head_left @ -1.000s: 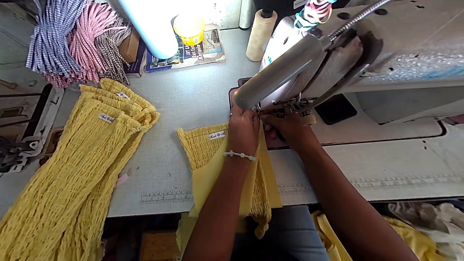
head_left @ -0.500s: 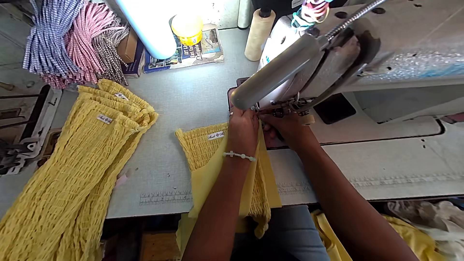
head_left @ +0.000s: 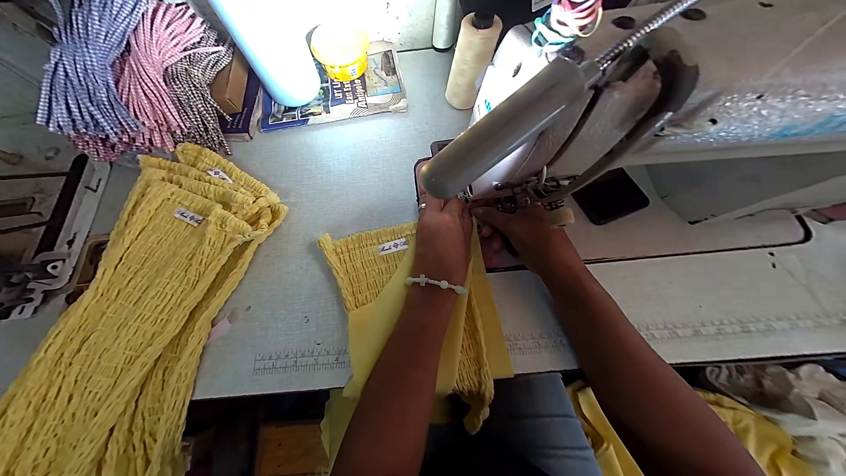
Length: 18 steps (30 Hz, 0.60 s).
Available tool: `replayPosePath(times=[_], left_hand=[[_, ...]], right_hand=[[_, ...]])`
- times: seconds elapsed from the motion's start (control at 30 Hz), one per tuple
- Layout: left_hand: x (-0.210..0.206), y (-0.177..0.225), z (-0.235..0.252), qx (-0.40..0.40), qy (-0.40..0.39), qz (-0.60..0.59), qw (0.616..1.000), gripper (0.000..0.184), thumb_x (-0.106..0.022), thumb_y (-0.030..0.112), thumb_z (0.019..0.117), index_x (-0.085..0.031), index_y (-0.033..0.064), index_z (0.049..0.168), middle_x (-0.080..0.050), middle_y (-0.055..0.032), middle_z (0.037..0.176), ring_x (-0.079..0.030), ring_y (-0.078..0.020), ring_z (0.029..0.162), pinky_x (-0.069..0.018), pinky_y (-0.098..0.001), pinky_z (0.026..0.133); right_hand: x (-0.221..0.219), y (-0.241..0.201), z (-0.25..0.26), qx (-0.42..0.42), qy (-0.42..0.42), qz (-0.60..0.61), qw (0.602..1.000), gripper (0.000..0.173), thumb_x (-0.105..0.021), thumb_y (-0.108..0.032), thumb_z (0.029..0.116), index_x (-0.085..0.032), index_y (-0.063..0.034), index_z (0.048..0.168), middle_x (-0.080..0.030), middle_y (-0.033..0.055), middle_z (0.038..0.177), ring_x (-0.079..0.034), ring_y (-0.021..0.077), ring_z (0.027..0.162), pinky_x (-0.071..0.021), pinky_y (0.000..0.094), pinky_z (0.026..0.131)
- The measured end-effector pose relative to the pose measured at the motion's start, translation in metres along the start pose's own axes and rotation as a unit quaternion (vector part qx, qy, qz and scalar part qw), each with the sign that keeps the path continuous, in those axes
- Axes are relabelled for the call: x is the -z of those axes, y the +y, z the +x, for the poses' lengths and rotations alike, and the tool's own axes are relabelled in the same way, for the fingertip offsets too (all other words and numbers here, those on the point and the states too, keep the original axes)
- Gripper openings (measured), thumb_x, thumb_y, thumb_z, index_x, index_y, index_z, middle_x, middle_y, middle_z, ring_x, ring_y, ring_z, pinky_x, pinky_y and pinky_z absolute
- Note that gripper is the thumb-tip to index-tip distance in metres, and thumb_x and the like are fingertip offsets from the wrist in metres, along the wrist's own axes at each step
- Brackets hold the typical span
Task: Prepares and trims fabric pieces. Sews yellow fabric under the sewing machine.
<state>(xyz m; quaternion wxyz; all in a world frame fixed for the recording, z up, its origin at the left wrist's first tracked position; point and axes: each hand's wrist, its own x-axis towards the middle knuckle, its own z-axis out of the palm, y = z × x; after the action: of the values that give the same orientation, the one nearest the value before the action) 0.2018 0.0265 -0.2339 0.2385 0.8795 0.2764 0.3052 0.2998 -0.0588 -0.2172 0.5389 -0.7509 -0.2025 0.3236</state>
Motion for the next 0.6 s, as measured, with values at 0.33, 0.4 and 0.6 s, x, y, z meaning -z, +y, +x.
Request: replayPosePath(times=[0.33,0.4,0.6], left_hand=[[-0.0005,-0.0005,0.0001,0.001,0.004,0.008,1.000,0.009,-0.068,0.000,0.0931,-0.073,-0.0057,0.088,-0.064,-0.0193,0.103,-0.067,-0.0278,0.092,-0.0576,-0.0347,0.081],[-0.0001,0.0001,0.0004,-0.001,0.001,0.007,1.000,0.009,-0.068,0.000,0.0932,-0.072,-0.0058,0.087,-0.064,-0.0198,0.104,-0.067,-0.0288,0.093,-0.0579,-0.0353,0.082],[0.0001,0.0016,0.0005,-0.003,-0.003,0.012,1.000,0.009,-0.068,0.001,0.0933,-0.073,-0.0060,0.090,-0.066,-0.0218,0.108,-0.068,-0.0311,0.096,-0.0579,-0.0377,0.084]], right_hand=[[-0.0001,0.0016,0.0002,-0.001,0.002,-0.001,1.000,0.009,-0.068,-0.009,0.0985,-0.066,-0.0027,0.105,-0.063,0.0010,0.064,-0.056,0.0047,0.046,-0.0482,0.0173,0.045],[0.0002,0.0016,0.0004,-0.003,0.002,-0.001,1.000,0.009,-0.068,-0.009,0.0985,-0.067,-0.0030,0.105,-0.063,0.0012,0.064,-0.056,0.0048,0.046,-0.0486,0.0174,0.045],[0.0001,0.0020,0.0011,-0.011,0.002,0.001,1.000,0.009,-0.069,-0.010,0.0981,-0.067,-0.0034,0.104,-0.063,0.0011,0.063,-0.056,0.0049,0.046,-0.0483,0.0172,0.044]])
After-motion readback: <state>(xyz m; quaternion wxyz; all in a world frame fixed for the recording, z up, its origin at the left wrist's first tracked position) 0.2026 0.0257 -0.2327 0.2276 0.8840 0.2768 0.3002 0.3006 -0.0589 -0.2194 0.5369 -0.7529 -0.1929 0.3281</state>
